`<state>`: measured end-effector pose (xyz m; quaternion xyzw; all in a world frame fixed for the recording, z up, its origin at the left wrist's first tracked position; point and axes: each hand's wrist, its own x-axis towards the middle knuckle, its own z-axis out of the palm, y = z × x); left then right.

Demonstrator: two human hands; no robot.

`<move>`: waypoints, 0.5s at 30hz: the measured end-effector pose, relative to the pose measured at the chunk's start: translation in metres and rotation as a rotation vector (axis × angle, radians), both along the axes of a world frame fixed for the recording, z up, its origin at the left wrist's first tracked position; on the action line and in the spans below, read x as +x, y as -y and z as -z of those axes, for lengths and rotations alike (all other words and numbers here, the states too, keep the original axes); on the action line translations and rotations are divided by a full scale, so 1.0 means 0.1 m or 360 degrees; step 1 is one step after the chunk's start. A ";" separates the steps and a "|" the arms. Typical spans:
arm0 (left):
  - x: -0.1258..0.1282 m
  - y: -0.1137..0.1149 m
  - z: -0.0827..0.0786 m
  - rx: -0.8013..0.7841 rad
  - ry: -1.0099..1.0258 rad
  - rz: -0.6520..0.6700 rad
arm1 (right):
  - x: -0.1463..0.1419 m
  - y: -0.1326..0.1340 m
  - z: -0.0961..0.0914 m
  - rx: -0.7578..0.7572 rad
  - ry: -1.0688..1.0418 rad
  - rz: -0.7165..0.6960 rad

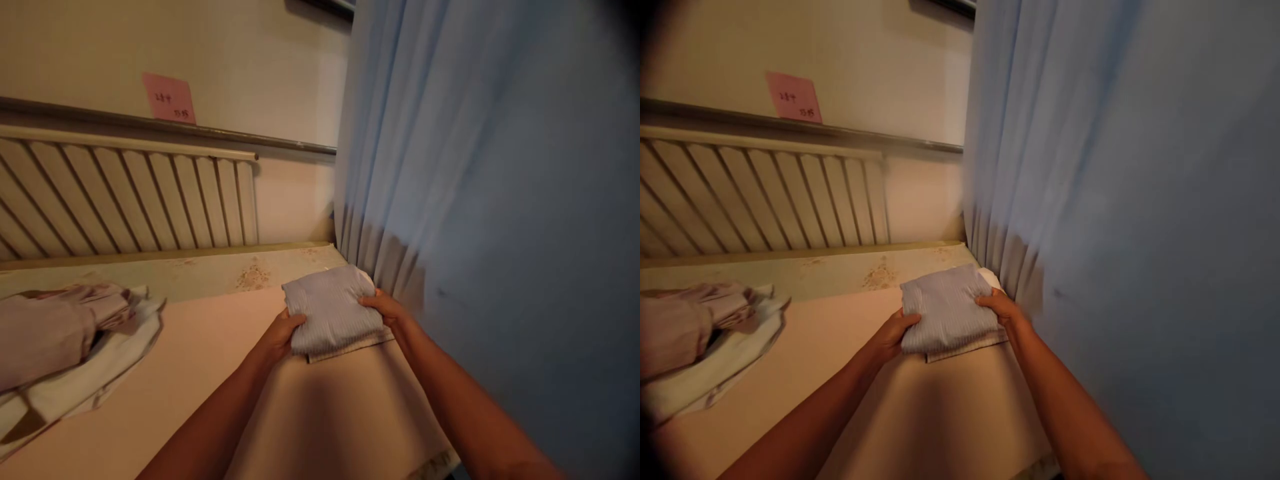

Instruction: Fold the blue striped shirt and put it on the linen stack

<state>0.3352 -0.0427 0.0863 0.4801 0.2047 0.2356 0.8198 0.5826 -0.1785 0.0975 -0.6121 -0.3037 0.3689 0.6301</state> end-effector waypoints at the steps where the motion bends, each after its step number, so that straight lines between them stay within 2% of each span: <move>1: 0.16 -0.04 0.00 -0.0011 0.0024 0.0007 | 0.16 -0.02 0.00 -0.0001 -0.0017 -0.0023; 5: 0.65 -0.17 0.06 -0.0004 0.0072 0.0043 | 0.67 -0.06 0.08 0.0001 -0.0050 0.0029; 8: 0.91 -0.20 0.23 0.0048 -0.0034 0.0038 | 0.91 -0.04 0.25 -0.0033 -0.0039 0.0094; 13: 1.11 -0.19 0.64 0.0053 -0.0403 -0.0044 | 1.05 0.08 0.71 -0.0252 0.0052 0.0239; 15: 1.12 -0.19 0.74 0.0058 -0.0469 -0.0069 | 1.08 0.11 0.84 -0.0320 0.0115 0.0288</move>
